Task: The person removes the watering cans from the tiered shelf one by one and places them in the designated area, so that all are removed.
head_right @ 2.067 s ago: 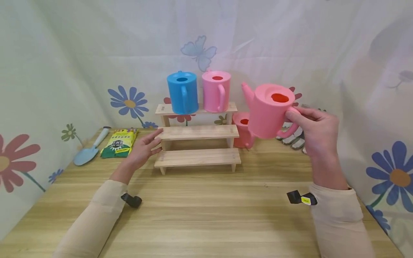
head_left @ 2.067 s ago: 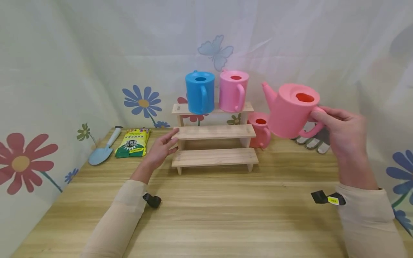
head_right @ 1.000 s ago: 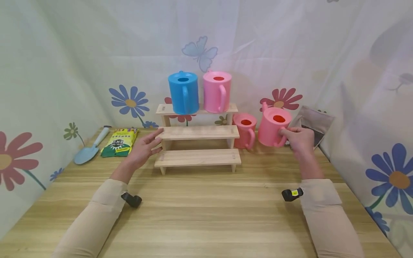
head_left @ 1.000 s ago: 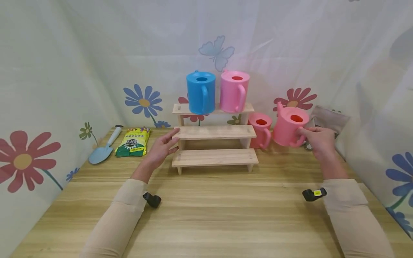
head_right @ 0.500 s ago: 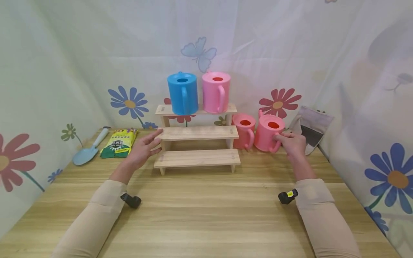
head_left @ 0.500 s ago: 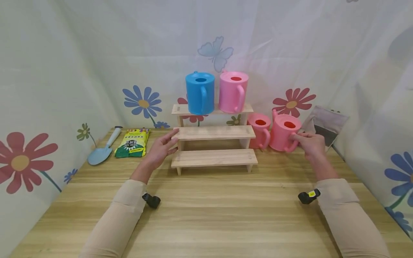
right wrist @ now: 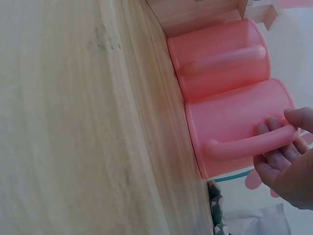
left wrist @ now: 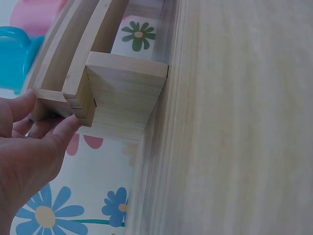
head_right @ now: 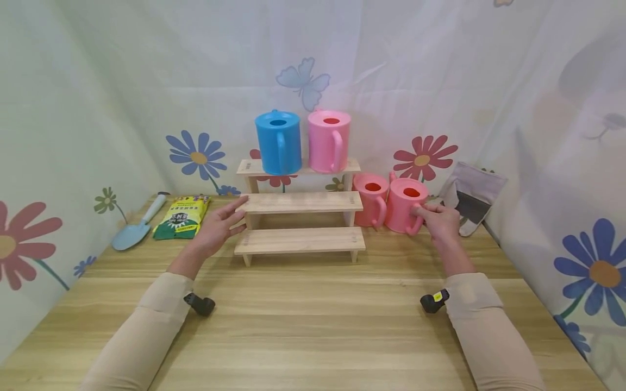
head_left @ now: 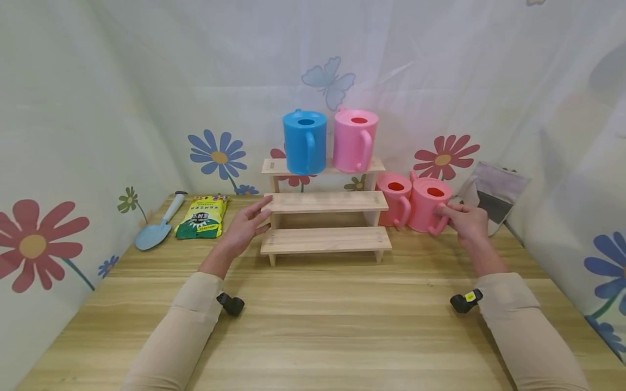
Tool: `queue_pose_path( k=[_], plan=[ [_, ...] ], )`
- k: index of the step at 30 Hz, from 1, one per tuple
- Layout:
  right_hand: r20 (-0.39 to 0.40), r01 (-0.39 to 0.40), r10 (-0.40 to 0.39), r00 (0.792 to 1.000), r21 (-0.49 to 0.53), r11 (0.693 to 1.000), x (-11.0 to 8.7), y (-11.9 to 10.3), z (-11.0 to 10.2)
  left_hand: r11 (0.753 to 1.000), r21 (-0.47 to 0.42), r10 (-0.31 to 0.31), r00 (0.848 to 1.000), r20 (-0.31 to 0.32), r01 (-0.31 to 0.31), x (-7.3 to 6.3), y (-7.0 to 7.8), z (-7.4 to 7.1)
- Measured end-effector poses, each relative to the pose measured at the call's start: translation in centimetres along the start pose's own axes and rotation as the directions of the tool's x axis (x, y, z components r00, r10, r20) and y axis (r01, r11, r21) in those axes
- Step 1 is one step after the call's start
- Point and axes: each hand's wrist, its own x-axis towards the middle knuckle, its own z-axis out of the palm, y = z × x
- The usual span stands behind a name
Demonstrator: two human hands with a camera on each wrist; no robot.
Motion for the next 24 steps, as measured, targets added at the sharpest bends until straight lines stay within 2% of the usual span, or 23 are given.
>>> queue_pose_path(
  k=[3,10,17,21,24],
  plan=[
    [-0.001,0.006,-0.006,1.000,0.018,1.000,0.15,0.20,0.13,1.000,0.005,-0.002,1.000,0.001,0.002,-0.07,0.09,0.01],
    [0.016,0.049,-0.049,0.999,-0.040,0.998,-0.06,0.36,0.51,1.000,-0.016,0.006,1.000,0.010,-0.006,-0.12,0.04,0.04],
    [0.005,0.076,-0.076,0.997,-0.036,0.996,-0.13,0.63,0.82,1.000,-0.016,-0.003,1.000,0.010,0.003,-0.16,-0.10,-0.01],
    [-0.003,0.082,-0.083,0.997,-0.028,0.996,-0.05,0.73,0.80,1.000,-0.003,-0.011,1.000,0.007,0.011,-0.10,0.01,-0.06],
    [-0.007,0.069,-0.070,0.998,-0.064,0.996,0.10,0.59,0.58,1.000,0.006,-0.013,1.000,0.003,0.013,-0.09,0.12,-0.05]
  ],
)
